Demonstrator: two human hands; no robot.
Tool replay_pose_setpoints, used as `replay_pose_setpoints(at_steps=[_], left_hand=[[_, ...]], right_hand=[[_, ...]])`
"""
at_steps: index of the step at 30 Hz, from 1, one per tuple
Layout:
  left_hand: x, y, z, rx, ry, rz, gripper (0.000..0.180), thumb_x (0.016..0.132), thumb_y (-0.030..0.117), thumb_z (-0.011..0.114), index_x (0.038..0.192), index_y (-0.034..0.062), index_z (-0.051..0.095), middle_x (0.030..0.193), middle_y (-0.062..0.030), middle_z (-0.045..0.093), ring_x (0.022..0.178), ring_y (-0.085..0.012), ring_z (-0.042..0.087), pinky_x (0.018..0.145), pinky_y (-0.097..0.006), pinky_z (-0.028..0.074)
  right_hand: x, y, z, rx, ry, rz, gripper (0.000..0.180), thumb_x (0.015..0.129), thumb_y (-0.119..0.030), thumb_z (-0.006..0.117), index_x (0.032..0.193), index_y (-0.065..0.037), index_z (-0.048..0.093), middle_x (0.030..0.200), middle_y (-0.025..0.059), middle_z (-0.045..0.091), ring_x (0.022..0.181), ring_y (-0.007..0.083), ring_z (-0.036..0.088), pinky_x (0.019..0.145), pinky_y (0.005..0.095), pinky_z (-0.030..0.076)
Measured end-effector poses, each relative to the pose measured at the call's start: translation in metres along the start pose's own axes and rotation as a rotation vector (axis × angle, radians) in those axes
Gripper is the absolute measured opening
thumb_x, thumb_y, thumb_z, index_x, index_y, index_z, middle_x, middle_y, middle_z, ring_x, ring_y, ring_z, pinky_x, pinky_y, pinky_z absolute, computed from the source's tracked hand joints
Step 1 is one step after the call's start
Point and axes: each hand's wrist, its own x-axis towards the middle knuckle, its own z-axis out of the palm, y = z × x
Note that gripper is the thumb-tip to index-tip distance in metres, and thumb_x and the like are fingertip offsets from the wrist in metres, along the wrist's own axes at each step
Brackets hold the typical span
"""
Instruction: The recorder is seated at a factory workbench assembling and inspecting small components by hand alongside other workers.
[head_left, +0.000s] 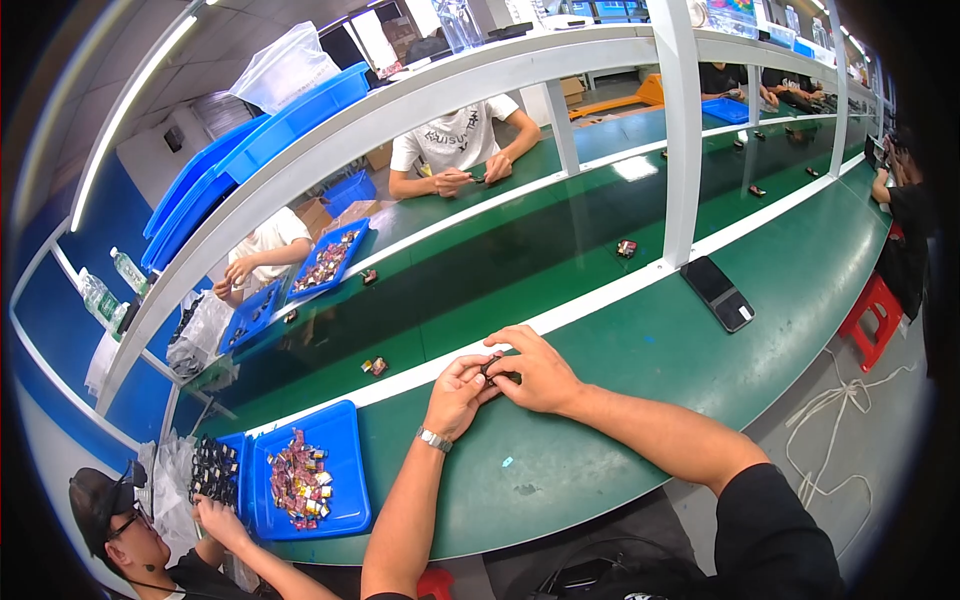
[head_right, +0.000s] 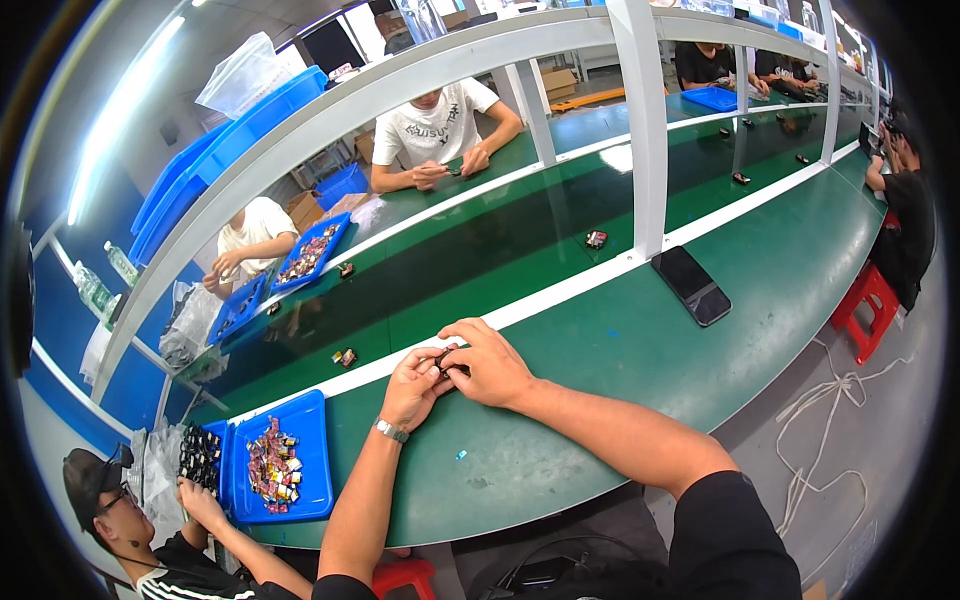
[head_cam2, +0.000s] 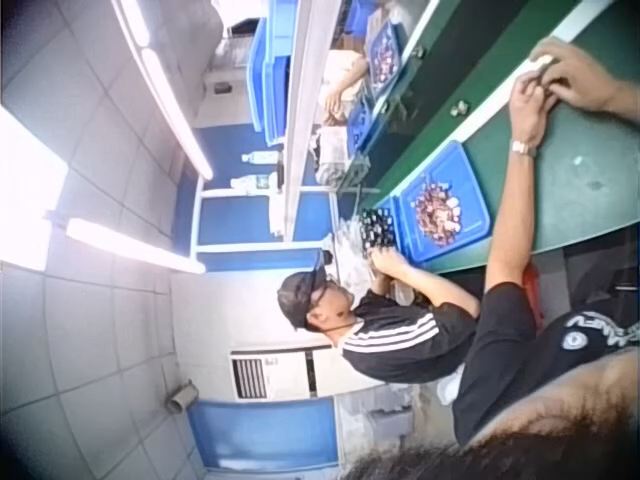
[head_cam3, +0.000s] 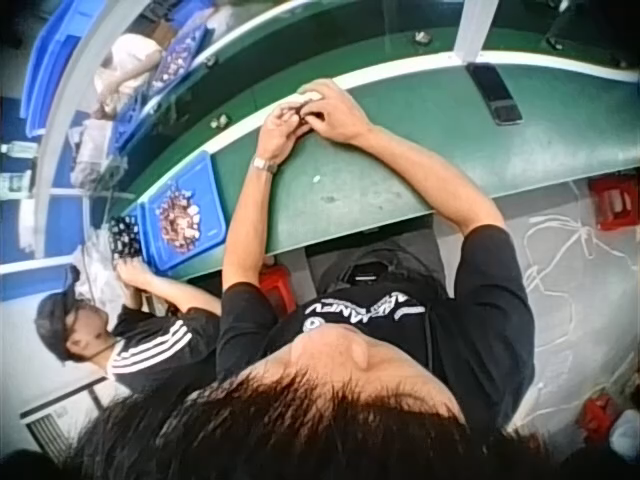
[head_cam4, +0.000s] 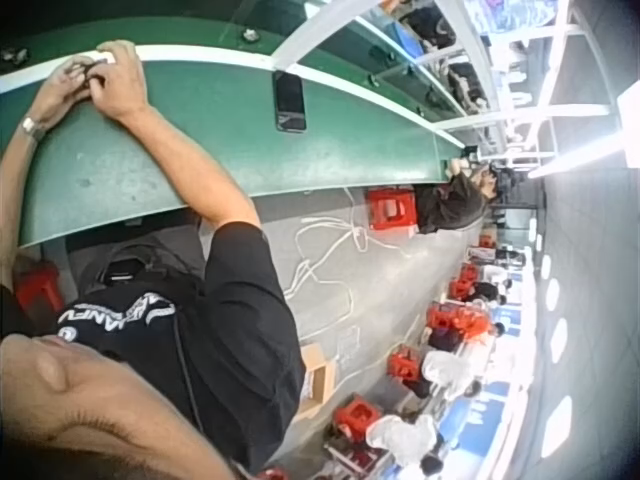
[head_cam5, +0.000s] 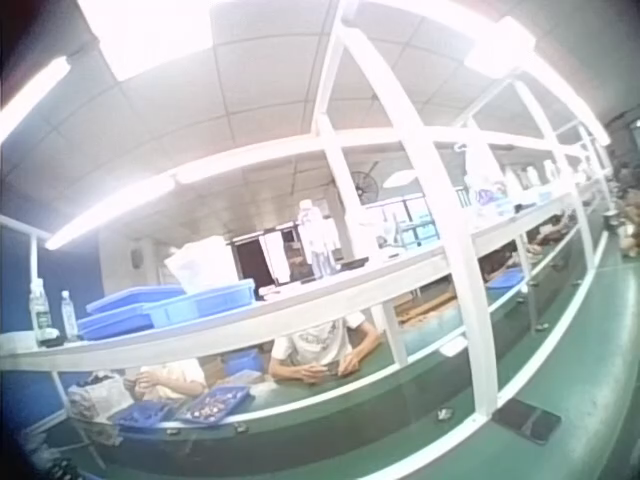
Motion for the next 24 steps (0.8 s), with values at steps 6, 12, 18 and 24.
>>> replay_pose_setpoints(at_steps=[6, 12, 18, 24], left_hand=[[0.001, -0.002, 0.003, 0.025, 0.037, 0.01, 0.023, 0.097, 0.002, 0.052, 0.12, 0.0011, 0.052, 0.127, -0.0141, 0.059, 0.112, -0.0213, 0.061, 0.096, -0.037, 0.054], [0.002, -0.001, 0.002, 0.069, 0.086, 0.037, 0.025, 0.095, 0.003, 0.055, 0.12, 0.0029, 0.051, 0.128, -0.0133, 0.059, 0.111, -0.0206, 0.061, 0.094, -0.037, 0.054], [0.0, 0.001, 0.011, 0.072, 0.116, 0.0, 0.025, 0.098, 0.003, 0.05, 0.123, 0.0007, 0.049, 0.12, -0.0116, 0.062, 0.106, -0.0192, 0.063, 0.093, -0.036, 0.055], [-0.001, 0.0, 0.008, 0.043, 0.118, -0.017, 0.027, 0.097, 0.005, 0.053, 0.124, 0.0037, 0.05, 0.117, -0.009, 0.063, 0.105, -0.0185, 0.063, 0.092, -0.037, 0.055]], right_hand=[[-0.004, 0.005, 0.009, 0.171, -0.041, 0.235, 0.012, 0.077, -0.006, 0.067, 0.088, -0.007, 0.073, 0.119, 0.0067, 0.061, 0.118, 0.0281, 0.05, 0.097, 0.0395, 0.046], [-0.002, 0.005, 0.014, 0.129, -0.075, 0.228, 0.018, 0.079, -0.008, 0.068, 0.096, -0.012, 0.073, 0.126, 0.005, 0.059, 0.124, 0.0261, 0.048, 0.1, 0.0391, 0.045], [0.002, -0.002, 0.001, 0.04, -0.061, 0.131, 0.015, 0.078, -0.004, 0.066, 0.093, -0.005, 0.069, 0.121, 0.0086, 0.058, 0.119, 0.0289, 0.051, 0.097, 0.0388, 0.046], [0.003, -0.002, -0.004, -0.112, -0.024, 0.023, 0.016, 0.074, -0.004, 0.071, 0.088, -0.007, 0.066, 0.102, 0.0061, 0.061, 0.097, 0.0259, 0.06, 0.078, 0.0358, 0.053]])
